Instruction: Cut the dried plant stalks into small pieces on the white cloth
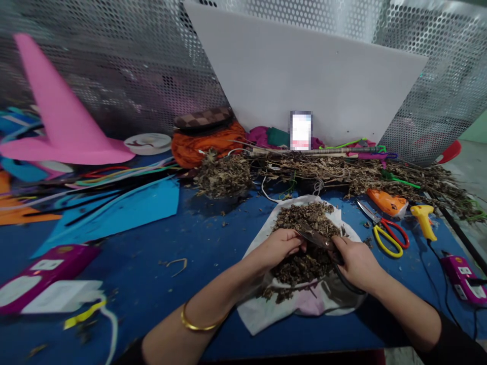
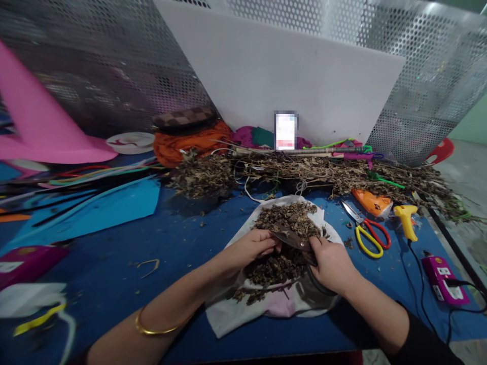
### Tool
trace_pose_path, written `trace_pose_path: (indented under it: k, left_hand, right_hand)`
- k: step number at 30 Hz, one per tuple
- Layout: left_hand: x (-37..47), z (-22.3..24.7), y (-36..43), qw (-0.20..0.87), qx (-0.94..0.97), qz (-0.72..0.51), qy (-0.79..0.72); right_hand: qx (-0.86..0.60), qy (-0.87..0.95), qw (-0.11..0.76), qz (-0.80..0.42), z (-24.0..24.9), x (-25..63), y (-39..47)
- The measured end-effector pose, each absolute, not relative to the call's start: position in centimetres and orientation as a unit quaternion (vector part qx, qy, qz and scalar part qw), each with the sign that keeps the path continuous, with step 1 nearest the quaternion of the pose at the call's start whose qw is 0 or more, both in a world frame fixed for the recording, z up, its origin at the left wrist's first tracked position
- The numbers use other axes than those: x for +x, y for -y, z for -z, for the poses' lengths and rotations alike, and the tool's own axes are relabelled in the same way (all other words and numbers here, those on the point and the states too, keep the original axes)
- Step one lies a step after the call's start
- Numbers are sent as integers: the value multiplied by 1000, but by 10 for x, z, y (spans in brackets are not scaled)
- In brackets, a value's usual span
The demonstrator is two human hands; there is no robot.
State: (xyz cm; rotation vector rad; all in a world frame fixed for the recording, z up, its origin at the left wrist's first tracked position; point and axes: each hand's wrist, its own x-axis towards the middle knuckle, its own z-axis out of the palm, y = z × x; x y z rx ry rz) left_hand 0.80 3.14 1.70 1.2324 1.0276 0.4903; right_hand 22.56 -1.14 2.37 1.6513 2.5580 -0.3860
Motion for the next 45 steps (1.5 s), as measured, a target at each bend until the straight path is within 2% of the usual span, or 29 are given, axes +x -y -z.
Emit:
trace_pose_path:
  k: [4,18,25,34,45]
  left_hand:
    - [8,-18,-31,664,556,-210,-454]
    - [7,-18,-32,673,544,-200,-460]
    - [9,-20,-31,658,568,-186,-458]
    - [6,-20,-31,639,567,-254,-453]
    - [9,-10,-32,621,608,-226,-439]
  right_hand:
    - [538,-836,15,107,-21,224,12]
    - [543,-830,44,119,-18,225,11]
    - [545,-832,24,103,-17,225,10]
    - [566,-816,-16,112,-28,227,9]
    - [543,-831,-3,123,-26,224,11]
